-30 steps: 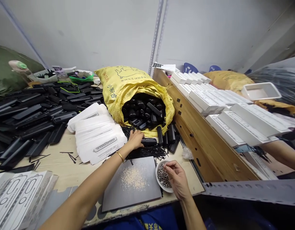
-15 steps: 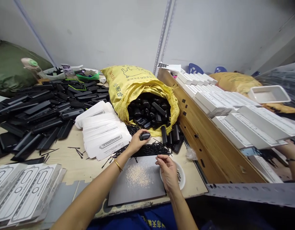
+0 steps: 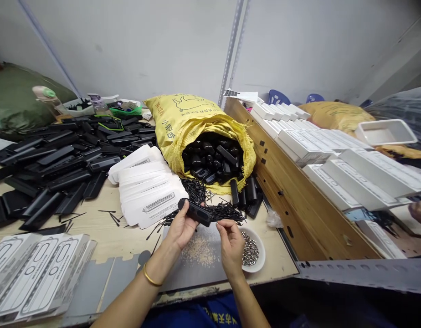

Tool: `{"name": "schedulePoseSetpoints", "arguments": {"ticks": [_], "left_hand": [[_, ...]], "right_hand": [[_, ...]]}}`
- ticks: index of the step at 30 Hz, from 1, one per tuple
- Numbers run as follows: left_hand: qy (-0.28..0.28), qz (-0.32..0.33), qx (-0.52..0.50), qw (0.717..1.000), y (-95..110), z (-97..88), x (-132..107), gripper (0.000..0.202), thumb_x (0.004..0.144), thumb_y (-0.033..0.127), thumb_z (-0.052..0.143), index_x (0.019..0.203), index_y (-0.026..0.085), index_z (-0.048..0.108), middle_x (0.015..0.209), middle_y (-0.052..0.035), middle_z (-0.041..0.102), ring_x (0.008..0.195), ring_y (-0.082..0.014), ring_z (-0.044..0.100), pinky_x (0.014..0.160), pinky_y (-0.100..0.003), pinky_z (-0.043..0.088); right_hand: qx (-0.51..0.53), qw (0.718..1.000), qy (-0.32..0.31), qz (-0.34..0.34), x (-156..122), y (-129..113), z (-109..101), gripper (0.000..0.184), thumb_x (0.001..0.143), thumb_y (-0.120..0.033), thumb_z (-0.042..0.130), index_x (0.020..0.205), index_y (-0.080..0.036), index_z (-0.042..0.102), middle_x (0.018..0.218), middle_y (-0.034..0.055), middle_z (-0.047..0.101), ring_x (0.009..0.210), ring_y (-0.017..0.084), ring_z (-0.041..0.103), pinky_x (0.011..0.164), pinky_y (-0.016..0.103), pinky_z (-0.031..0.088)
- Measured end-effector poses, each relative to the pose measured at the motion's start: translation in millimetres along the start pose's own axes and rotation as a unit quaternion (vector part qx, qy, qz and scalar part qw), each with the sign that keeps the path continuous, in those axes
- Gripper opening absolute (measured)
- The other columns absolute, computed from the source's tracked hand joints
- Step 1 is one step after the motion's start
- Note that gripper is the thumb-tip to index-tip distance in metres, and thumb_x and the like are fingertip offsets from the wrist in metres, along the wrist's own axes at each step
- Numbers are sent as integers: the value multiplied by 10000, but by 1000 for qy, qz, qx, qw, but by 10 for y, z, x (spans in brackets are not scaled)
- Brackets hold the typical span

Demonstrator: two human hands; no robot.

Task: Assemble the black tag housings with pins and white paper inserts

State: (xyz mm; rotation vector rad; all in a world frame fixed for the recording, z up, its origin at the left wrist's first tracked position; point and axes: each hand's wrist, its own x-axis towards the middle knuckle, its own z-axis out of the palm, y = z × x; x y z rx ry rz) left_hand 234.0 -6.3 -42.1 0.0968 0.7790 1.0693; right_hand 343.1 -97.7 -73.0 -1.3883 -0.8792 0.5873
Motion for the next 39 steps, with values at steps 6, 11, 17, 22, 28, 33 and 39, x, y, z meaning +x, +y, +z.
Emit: {"name": "schedulePoseSetpoints", "arguments": {"ticks": [6,11,17,22,28,33,39], "left_hand": [[6,20,-14,1000,-23,5,-183,73,900,145,521,867,118,580,849,-96,698,814,-209,703,815,-414,579],[-4,41,-4,999,-8,34,-282,25,865,142,583,887,143,572,846,-68,693,838,-212,703,830,-406,573],[-10,79,14,997,-13,19,-353,86,844,153,618,918,151,573,864,-54,690,811,-197,702,815,-395,577],[-17,101,16,995,-7,-2,-386,171,810,162,665,952,181,572,905,-40,693,832,-190,704,837,-390,572],[58,32,3,998,-6,-73,-411,43,903,136,518,906,135,561,846,-88,697,807,-188,709,701,-306,606],[41,71,16,997,79,-124,-470,126,922,139,469,894,121,591,891,-104,697,841,-198,703,711,-309,607],[7,71,18,997,84,-96,-476,92,888,164,540,902,139,628,910,-97,692,867,-214,691,769,-340,592]], "right_hand": [[-72,995,-8,-70,-62,-31,49,143,893,-297,517,841,-198,606,825,41,628,821,187,589,775,331,463],[-112,990,-24,-85,-83,-96,-2,148,912,-280,488,842,-203,594,810,33,634,791,179,595,741,310,462],[-159,979,-29,-129,-87,-139,-37,149,924,-249,469,824,-207,572,788,32,620,758,174,591,703,300,461],[-168,972,-48,-156,-98,-180,-29,156,925,-234,461,816,-212,570,784,42,614,754,177,587,684,304,467],[-94,984,-43,-142,-159,-168,83,122,907,-248,501,818,-215,578,752,20,606,732,167,591,681,297,473],[-28,993,-71,-88,-240,-42,147,71,888,-258,540,905,-207,586,821,30,620,788,169,601,711,293,486],[-14,994,-81,-72,-255,-79,63,113,895,-268,513,829,-206,578,780,15,596,759,154,575,709,276,462]]}}
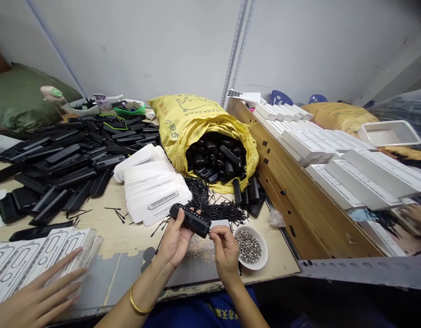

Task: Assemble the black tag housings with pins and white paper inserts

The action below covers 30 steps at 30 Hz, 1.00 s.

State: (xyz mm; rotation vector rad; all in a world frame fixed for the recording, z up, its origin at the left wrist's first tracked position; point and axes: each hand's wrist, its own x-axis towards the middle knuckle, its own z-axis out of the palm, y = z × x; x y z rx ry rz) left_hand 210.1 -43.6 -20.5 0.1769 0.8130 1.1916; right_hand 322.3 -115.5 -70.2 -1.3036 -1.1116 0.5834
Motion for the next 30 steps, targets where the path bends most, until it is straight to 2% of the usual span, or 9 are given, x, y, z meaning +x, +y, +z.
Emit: {"name": "schedulePoseSetpoints", "arguments": {"ticks": [4,8,10,12,16,20,22,26,30], "left_hand": [[-1,42,15,999,308,12,-193,86,851,213,600,916,193,654,929,-65,707,914,-233,680,842,-381,572],[-39,305,46,950,868,2,-460,169,831,339,629,996,340,668,943,68,715,903,-197,679,862,-363,576],[-70,358,57,929,1025,38,-503,248,760,382,709,999,335,667,933,87,714,882,-183,684,859,-340,578],[-101,331,78,935,1051,110,-493,328,695,378,768,994,289,665,931,52,717,865,-197,695,834,-353,584],[-159,301,127,932,840,212,-493,327,740,321,737,1043,269,625,958,-2,711,888,-230,702,805,-382,580],[-257,280,231,895,396,28,-362,389,660,399,781,973,244,611,894,-33,710,918,-276,680,856,-455,542],[-223,211,320,896,164,-126,-121,378,635,413,790,884,199,601,811,-51,711,791,-249,687,766,-406,561],[-75,150,304,938,-51,-296,408,533,728,485,687,1134,196,500,1062,-101,686,928,-253,676,833,-422,533],[-87,140,384,909,-141,-323,554,510,765,486,636,1137,156,524,1076,-133,686,940,-260,674,854,-425,523]], "right_hand": [[8,995,-67,70,66,-12,-47,201,901,-336,496,803,-195,601,754,20,616,737,154,583,708,285,463],[86,955,-173,225,302,215,182,303,847,-445,521,780,-168,624,763,55,682,661,169,632,628,310,511],[78,955,-166,234,513,368,342,295,775,-452,587,731,-164,633,723,57,683,637,184,637,606,322,517],[57,968,-118,214,740,491,421,237,740,-413,613,754,-178,640,786,59,687,727,199,642,685,341,513],[30,985,-42,164,1015,597,184,216,749,-380,600,861,-203,652,947,59,686,926,218,609,870,364,450],[22,990,-7,142,960,535,-241,267,781,-446,577,842,-194,640,904,58,682,898,217,611,858,354,448],[16,991,4,135,890,477,-356,276,799,-456,569,835,-190,633,878,56,679,878,213,611,839,348,451],[-7,994,-8,110,824,383,-350,263,823,-438,569,842,-187,646,864,56,691,847,208,622,805,336,460],[-30,996,-17,80,887,314,-116,244,865,-405,515,887,-191,630,863,51,694,839,200,637,775,314,469]]}}
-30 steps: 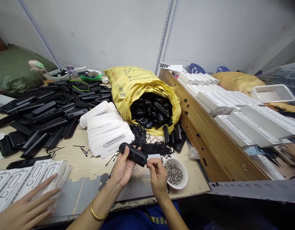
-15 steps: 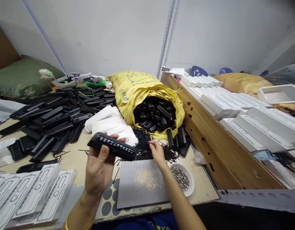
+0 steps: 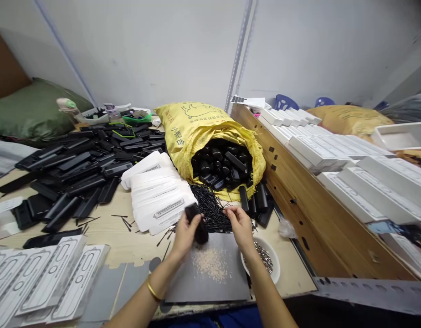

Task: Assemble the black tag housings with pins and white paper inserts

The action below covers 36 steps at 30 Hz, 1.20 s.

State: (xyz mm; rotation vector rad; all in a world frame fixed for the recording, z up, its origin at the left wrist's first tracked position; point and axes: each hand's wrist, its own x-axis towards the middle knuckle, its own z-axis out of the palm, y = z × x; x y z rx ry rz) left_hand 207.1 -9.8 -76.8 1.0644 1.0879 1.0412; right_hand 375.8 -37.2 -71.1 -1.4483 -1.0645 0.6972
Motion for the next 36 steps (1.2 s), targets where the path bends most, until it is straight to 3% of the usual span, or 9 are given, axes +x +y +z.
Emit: {"name": "schedulePoseSetpoints", "arguments": {"ticks": [4,7,14,19,24,26,29,32,36], "left_hand": [[-37,9,141,989,-109,-82,-70,529,775,364,627,1232,118,527,1101,-174,679,1010,-289,655,922,-467,487],[-26,104,349,931,-191,-374,-159,553,779,292,594,1307,161,495,1292,-167,578,1217,-305,528,1056,-521,365],[-67,144,502,850,-386,-849,-260,570,768,255,609,1319,161,493,1410,-175,463,1322,-314,414,1095,-488,349],[38,150,452,878,264,-1009,277,569,776,319,583,1294,103,491,1421,-209,421,1367,-362,298,1120,-571,221],[-198,2,312,929,821,-962,424,464,742,465,601,1079,151,660,1108,-121,685,1057,-317,617,949,-466,474],[-290,-105,128,943,853,-845,288,514,767,510,563,1114,141,647,1083,-126,696,992,-285,656,898,-434,510],[-269,-202,-96,937,811,-663,31,534,766,529,595,1073,97,657,1051,-167,697,906,-258,683,876,-405,516],[-217,-236,-162,933,739,-537,-153,584,753,594,607,1025,81,668,1017,-180,697,806,-241,691,802,-375,533],[-199,-198,-152,948,556,-452,-288,651,578,623,754,976,114,674,855,-106,693,687,-178,639,648,-275,517]], "right_hand": [[-190,976,-95,-50,114,-118,426,209,913,-274,424,889,-197,617,883,50,688,856,183,620,776,282,452],[-323,928,-172,-67,165,-149,831,152,880,-205,484,859,-196,634,907,71,691,925,212,589,820,301,414],[-386,904,-183,-36,316,28,1420,307,701,-115,702,994,-124,610,997,179,662,1007,301,535,863,396,316],[-338,907,-240,-75,613,-27,1273,84,753,-167,674,717,-169,598,873,89,673,932,261,533,820,373,310],[-237,916,-287,-148,859,-392,865,97,793,-223,648,729,-198,580,853,14,658,922,189,536,850,323,345],[-169,920,-318,-158,879,-512,692,115,814,-275,619,740,-202,571,855,6,663,883,167,565,823,297,390],[42,925,-358,-115,785,-561,523,244,802,-424,603,718,-208,526,797,7,659,764,162,589,712,288,451],[180,938,-292,-57,581,-492,478,321,749,-509,636,707,-218,507,733,-5,627,696,156,568,663,281,458],[103,963,-243,-60,285,-427,430,283,790,-503,590,772,-221,572,749,-2,596,735,164,543,717,293,448]]}}
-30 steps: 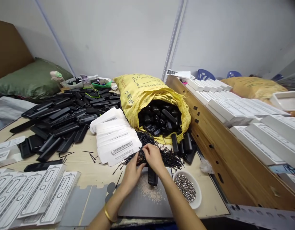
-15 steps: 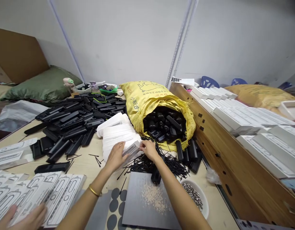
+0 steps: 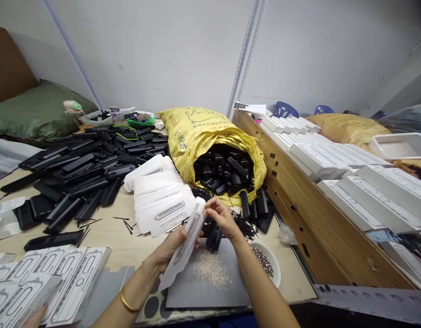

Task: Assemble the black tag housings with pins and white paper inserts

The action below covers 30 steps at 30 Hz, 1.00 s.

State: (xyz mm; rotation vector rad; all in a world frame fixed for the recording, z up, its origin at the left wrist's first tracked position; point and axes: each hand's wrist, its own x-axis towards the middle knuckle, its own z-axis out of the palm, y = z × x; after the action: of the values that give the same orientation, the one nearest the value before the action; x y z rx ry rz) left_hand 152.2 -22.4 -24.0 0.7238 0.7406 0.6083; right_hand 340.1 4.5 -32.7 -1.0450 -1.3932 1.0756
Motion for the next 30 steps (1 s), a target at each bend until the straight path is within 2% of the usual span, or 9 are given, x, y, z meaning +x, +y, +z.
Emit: {"name": "schedulePoseSetpoints", "arguments": {"ticks": [4,8,11,13,16,19,21,26,30], "left_hand": [[33,18,74,997,-251,36,-47,640,622,505,787,1123,146,615,659,1,611,500,-93,513,484,-206,424],[43,49,83,994,-387,140,-131,902,750,483,688,1474,308,180,1098,-92,637,700,-174,640,662,-325,528],[100,115,146,977,-423,191,-143,781,825,458,604,1468,301,189,1321,-113,519,996,-230,616,860,-350,495],[100,126,194,968,-430,206,-134,678,840,452,578,1415,262,271,1285,-111,539,1043,-241,589,875,-350,483],[74,116,244,960,-434,240,-129,534,842,456,568,1278,219,369,1082,-74,619,947,-222,604,824,-345,489],[68,111,224,966,-448,304,-133,530,822,462,595,1239,215,379,984,-44,632,875,-192,613,796,-319,485],[83,91,169,978,-458,344,-129,679,811,484,605,1345,235,268,901,-26,646,745,-173,624,708,-303,492],[144,63,77,984,-459,340,-134,967,806,492,617,1465,275,-56,773,7,650,628,-169,629,639,-307,492],[160,94,184,965,-435,276,-173,1030,805,489,616,1483,206,-105,837,-38,687,699,-196,646,690,-327,494]], "right_hand": [[-138,990,-22,-21,-338,-41,51,230,770,-409,662,671,-210,603,712,-4,568,801,184,524,832,333,412],[-31,982,178,51,-735,48,249,221,866,-393,547,987,-225,621,976,50,596,919,196,564,823,329,460],[10,979,184,88,-959,152,445,297,858,-415,559,1086,-232,611,1110,80,567,1027,213,561,869,329,471],[49,977,177,104,-1021,189,526,341,859,-432,553,1144,-248,581,1174,81,559,1077,216,554,893,325,471],[116,972,156,129,-988,194,545,341,877,-460,512,1146,-253,548,1072,52,617,951,195,602,827,315,496],[108,972,163,132,-884,170,501,282,880,-482,491,885,-216,586,806,13,612,756,173,588,694,284,491],[91,972,182,117,-818,132,480,289,870,-484,507,795,-211,563,751,4,589,730,167,573,666,272,476],[198,959,170,111,-676,-19,523,329,790,-458,635,1007,-230,539,889,16,646,809,166,607,743,286,482],[287,926,160,188,-516,-45,576,355,686,-485,727,720,-205,513,694,-24,601,561,112,531,548,230,435]]}}
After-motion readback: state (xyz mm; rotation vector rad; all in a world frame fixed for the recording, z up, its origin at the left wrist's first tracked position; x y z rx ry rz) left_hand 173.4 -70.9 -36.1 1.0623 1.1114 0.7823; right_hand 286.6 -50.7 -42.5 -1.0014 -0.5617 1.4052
